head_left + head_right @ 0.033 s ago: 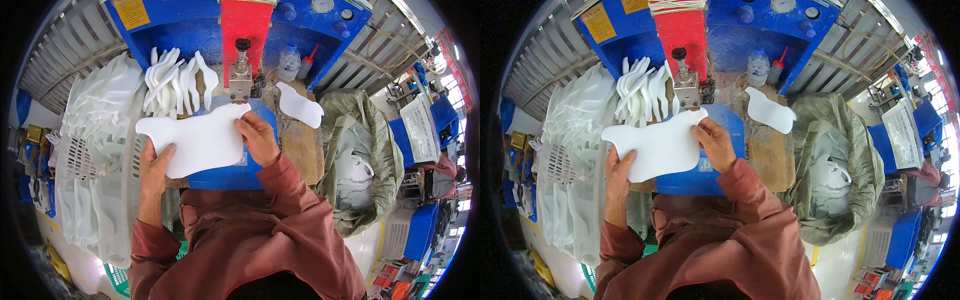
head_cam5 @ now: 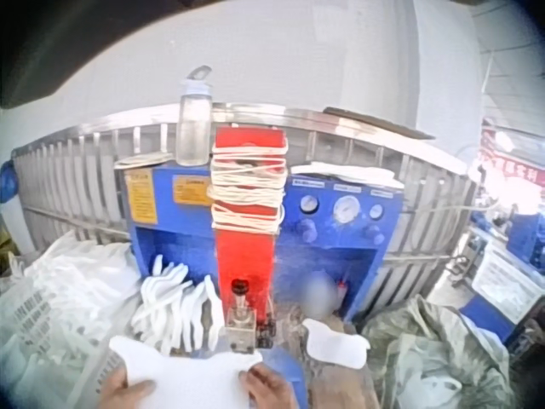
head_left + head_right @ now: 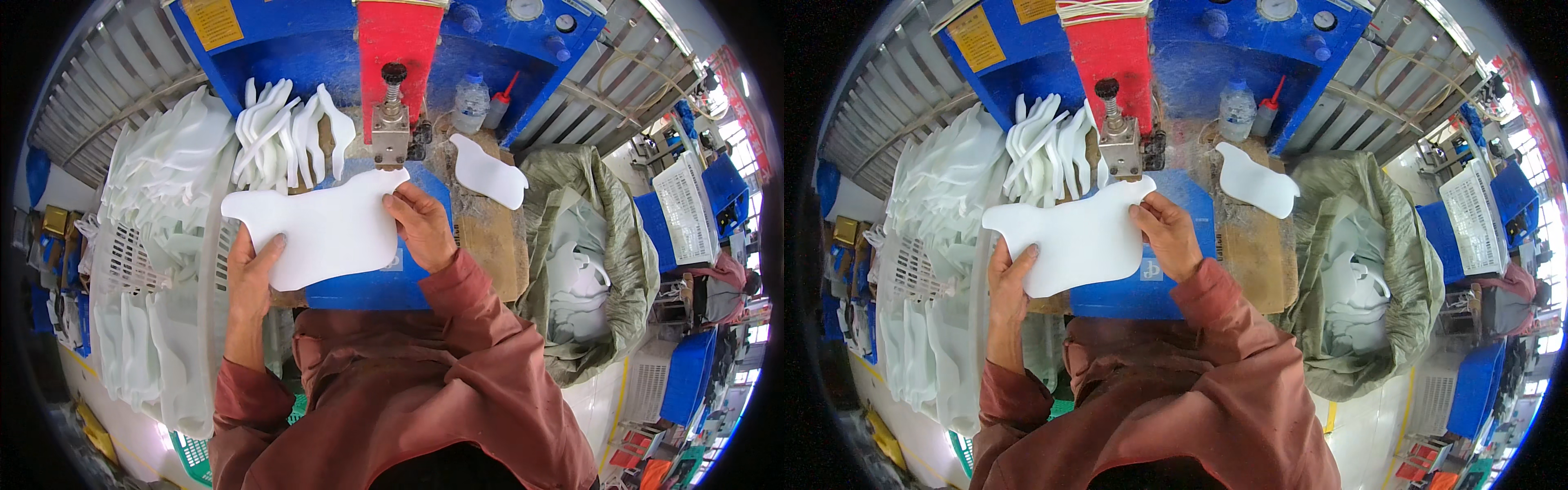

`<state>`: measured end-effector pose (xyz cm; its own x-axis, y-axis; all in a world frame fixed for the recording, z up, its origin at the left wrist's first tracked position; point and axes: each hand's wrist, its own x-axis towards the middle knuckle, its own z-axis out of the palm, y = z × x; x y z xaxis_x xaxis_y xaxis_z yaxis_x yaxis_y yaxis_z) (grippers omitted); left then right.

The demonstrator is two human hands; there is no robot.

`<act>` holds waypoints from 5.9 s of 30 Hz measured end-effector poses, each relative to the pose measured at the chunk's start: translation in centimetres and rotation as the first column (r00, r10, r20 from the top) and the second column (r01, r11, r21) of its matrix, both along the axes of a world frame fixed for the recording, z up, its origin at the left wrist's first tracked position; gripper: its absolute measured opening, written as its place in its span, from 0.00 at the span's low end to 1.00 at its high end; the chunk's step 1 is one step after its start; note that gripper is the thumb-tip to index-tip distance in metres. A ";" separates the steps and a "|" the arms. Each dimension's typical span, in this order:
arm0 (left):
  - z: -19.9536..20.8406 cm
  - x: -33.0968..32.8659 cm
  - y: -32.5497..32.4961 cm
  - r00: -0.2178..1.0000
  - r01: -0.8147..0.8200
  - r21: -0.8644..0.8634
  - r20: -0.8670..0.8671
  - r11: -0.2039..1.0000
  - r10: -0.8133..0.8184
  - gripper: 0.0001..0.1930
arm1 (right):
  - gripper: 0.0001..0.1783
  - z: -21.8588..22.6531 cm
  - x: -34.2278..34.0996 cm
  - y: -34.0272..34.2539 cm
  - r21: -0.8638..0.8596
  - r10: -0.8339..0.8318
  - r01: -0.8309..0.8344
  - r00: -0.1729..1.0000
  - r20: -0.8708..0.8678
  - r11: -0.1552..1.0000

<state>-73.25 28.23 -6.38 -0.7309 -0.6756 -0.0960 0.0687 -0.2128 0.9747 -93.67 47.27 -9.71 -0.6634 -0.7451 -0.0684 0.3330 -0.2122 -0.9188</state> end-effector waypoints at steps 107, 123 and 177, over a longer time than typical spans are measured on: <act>-5.8 -9.4 -18.3 0.772 0.275 -0.934 0.355 0.227 0.527 0.16 | 0.14 -6.7 1.4 16.8 0.520 0.000 0.485 0.731 -0.683 0.703; 3.0 -3.3 -13.9 0.933 -0.200 -0.853 -0.017 0.482 0.358 0.11 | 0.14 -2.0 2.7 13.0 0.388 0.032 0.396 0.665 -0.747 0.832; -9.7 -0.6 2.4 0.881 0.386 -0.740 0.473 0.551 0.018 0.12 | 0.32 -2.6 1.9 5.6 0.577 0.568 -0.006 0.182 -0.802 0.817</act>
<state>-73.89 30.62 -16.07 -0.8786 -0.4651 0.1083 -0.2884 0.6974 0.6561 -91.75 52.87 -12.33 -0.1841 -0.9786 0.0921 -0.8413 0.1084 -0.5295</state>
